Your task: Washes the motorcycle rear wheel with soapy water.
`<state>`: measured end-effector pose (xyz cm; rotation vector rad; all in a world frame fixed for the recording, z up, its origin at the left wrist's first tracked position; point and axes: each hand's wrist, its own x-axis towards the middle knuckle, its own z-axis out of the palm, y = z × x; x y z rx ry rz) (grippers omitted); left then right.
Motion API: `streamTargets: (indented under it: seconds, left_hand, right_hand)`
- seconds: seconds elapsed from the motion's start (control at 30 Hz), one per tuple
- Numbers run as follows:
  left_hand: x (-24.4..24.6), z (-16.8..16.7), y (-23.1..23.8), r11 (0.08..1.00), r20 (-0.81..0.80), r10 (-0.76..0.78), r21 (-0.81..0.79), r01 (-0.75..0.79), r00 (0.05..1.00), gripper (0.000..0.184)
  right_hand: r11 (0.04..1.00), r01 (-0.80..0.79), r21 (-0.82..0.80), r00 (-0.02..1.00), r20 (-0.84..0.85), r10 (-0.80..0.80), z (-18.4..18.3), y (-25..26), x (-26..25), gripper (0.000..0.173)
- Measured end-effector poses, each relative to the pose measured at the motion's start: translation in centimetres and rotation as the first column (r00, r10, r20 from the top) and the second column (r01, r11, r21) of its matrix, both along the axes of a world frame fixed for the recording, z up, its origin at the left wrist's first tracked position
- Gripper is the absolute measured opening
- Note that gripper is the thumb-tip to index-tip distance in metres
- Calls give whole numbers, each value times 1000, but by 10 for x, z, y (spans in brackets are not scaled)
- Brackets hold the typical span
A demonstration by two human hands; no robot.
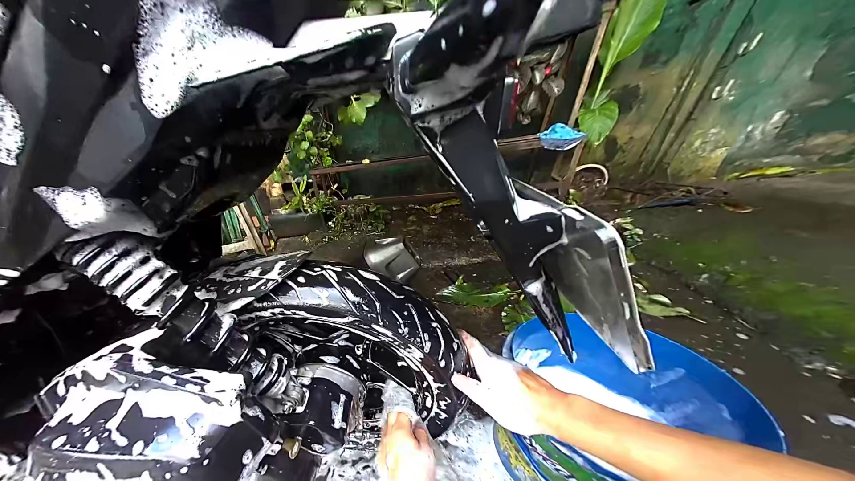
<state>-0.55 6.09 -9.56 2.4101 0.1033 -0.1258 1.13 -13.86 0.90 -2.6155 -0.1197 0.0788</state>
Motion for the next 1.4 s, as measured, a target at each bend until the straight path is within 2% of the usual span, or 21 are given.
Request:
streamTargets:
  seconds: [0.03, 0.1, 0.2, 0.27, 0.3, 0.37, 0.4, 0.47, 0.57, 0.63, 0.67, 0.77, 0.83, 0.9, 1.0, 1.1, 1.17, 1.23, 1.27, 1.33, 1.4]
  left_hand:
    - [7, 9, 2, 989, -66, 18, 149, -8, 998, 37]
    - [25, 18, 2, 946, -144, 76, 323, -25, 987, 42]
    - [40, 22, -5, 945, -125, 114, 320, -69, 986, 40]
    - [46, 20, 4, 981, -57, 89, 178, -78, 994, 35]
    - [47, 12, 13, 998, -11, 56, 35, -56, 998, 35]
    - [38, -9, 25, 965, 60, 49, -261, -32, 997, 31]
    - [31, -14, 25, 932, 71, 83, -358, -52, 994, 26]
    - [8, -19, 16, 912, 52, 110, -402, -80, 993, 21]
    - [-20, 1, 0, 984, 104, 92, -160, -74, 990, 24]
    - [-17, 18, -6, 997, 247, 50, 48, -64, 968, 23]
    - [-9, 26, -5, 989, 256, 23, 138, -60, 967, 23]
    - [14, 53, -2, 918, 63, 33, 393, -56, 997, 32]
    - [16, 48, -17, 856, 15, 26, 516, -29, 1000, 37]
    - [12, 37, -34, 808, -9, -9, 589, 13, 1000, 44]
    - [17, 43, -30, 793, 59, -45, 609, 0, 997, 49]
    - [22, 59, -23, 688, 80, 19, 722, -71, 997, 52]
    - [25, 53, -26, 650, 70, 47, 755, -84, 996, 54]
    - [29, 44, -27, 701, 59, 7, 712, -47, 998, 55]
    - [30, 38, -26, 765, 27, -33, 644, 8, 999, 56]
    - [30, 21, -18, 905, 4, -99, 416, 89, 995, 60]
    - [30, 2, -7, 978, 98, -110, 187, 90, 989, 52]
  right_hand:
    - [1000, -7, 1, 1000, 9, 7, 2, -1, 1, 77]
    - [999, -38, 24, 997, 67, 36, 6, -5, 1, 64]
    - [999, -48, 20, 990, 136, 44, 18, -3, 0, 60]
    - [999, -32, 22, 986, 163, 28, 26, 3, -1, 61]
    - [1000, -24, 19, 986, 167, 21, 28, 5, -3, 61]
    - [1000, -11, 17, 987, 158, 8, 35, 10, -9, 61]
    - [1000, -11, 10, 987, 163, 9, 40, 12, -8, 62]
    - [1000, -15, 6, 978, 209, 13, 45, 12, -6, 60]
    - [998, -25, 51, 950, 313, 8, 43, 16, 0, 56]
    - [997, -14, 71, 934, 356, -12, 42, 21, 4, 56]
    - [997, -8, 78, 937, 348, -20, 42, 24, 4, 57]
    - [998, -14, 66, 953, 302, -6, 42, 30, 3, 67]
    - [999, -3, 53, 964, 267, -11, 43, 30, 4, 70]
    - [999, 15, 45, 971, 236, -25, 43, 31, 3, 70]
    - [999, 38, 13, 979, 199, -40, 46, 32, 2, 72]
    - [999, 38, 23, 984, 171, -42, 46, 34, 1, 73]
    - [998, 40, 40, 986, 161, -46, 44, 37, 0, 74]
    - [998, 54, 25, 986, 154, -57, 44, 38, 2, 75]
    - [998, 54, 21, 989, 140, -57, 46, 37, 1, 75]
    - [998, 56, 21, 990, 127, -58, 47, 37, -1, 75]
    - [999, 45, 19, 986, 158, -47, 43, 35, 1, 75]
